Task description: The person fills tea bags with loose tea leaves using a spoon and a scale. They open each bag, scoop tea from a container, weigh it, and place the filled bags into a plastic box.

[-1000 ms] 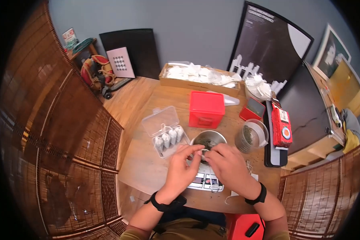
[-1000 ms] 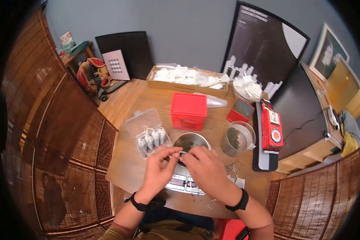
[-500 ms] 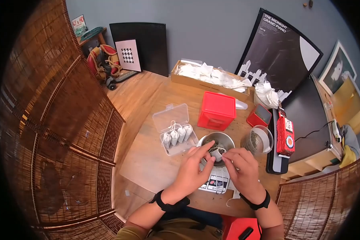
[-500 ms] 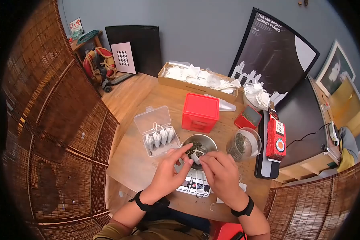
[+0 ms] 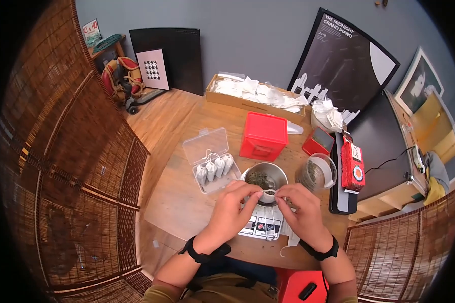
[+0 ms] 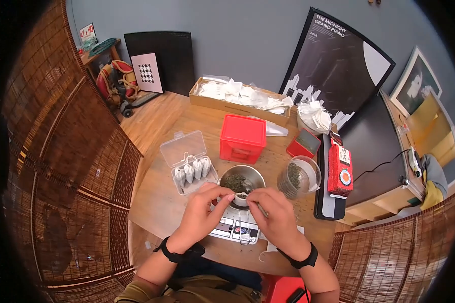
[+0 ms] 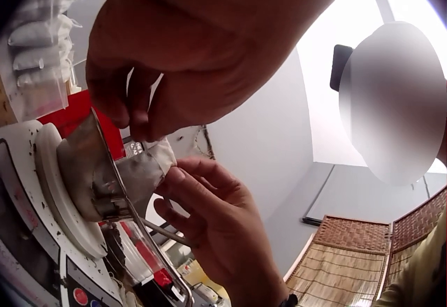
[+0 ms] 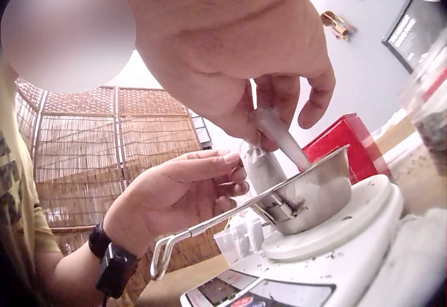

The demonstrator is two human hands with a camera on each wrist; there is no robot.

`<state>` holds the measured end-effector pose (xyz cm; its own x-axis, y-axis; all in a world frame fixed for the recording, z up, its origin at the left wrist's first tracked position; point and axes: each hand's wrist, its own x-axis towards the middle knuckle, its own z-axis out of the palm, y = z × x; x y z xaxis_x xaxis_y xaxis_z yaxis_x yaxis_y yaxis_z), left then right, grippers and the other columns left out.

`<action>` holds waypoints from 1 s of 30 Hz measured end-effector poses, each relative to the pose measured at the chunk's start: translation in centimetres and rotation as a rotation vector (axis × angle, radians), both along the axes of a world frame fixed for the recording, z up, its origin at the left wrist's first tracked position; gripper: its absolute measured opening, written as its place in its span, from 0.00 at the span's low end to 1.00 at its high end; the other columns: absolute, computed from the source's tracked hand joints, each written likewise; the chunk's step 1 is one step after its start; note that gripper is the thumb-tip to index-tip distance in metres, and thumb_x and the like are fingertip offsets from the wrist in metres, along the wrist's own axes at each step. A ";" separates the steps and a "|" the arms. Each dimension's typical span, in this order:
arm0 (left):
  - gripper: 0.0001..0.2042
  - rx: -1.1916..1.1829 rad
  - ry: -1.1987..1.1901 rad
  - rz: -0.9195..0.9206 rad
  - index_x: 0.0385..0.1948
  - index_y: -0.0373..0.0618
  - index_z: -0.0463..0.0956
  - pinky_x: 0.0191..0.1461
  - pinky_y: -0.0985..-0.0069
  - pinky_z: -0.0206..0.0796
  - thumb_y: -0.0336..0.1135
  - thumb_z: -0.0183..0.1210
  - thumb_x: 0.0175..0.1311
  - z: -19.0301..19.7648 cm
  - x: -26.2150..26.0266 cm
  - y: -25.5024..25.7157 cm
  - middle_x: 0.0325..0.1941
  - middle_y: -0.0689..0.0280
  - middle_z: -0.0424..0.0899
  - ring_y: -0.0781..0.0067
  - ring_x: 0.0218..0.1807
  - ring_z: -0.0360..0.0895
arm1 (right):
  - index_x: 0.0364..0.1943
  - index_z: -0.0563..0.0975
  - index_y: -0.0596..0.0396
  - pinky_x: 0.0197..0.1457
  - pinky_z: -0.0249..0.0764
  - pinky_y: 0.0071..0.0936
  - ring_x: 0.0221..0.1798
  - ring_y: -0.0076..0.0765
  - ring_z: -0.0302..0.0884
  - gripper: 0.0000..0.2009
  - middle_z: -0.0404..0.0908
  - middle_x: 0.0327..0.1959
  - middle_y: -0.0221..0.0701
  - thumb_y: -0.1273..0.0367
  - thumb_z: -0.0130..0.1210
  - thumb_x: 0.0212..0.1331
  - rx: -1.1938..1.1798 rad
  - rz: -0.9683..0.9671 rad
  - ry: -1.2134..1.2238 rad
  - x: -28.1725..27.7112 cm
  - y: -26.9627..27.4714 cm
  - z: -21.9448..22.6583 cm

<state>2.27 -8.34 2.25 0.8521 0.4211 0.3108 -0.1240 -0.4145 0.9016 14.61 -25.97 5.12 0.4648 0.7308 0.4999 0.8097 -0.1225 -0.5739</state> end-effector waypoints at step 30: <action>0.13 -0.180 -0.279 0.380 0.63 0.37 0.76 0.37 0.76 0.78 0.27 0.49 0.86 1.5 -2.0 0.6 0.56 0.57 0.89 0.70 0.38 0.89 | 0.42 0.81 0.57 0.42 0.80 0.52 0.42 0.61 0.84 0.05 0.82 0.41 0.44 0.73 0.65 0.67 -0.077 0.181 -0.093 1.3 8.7 4.3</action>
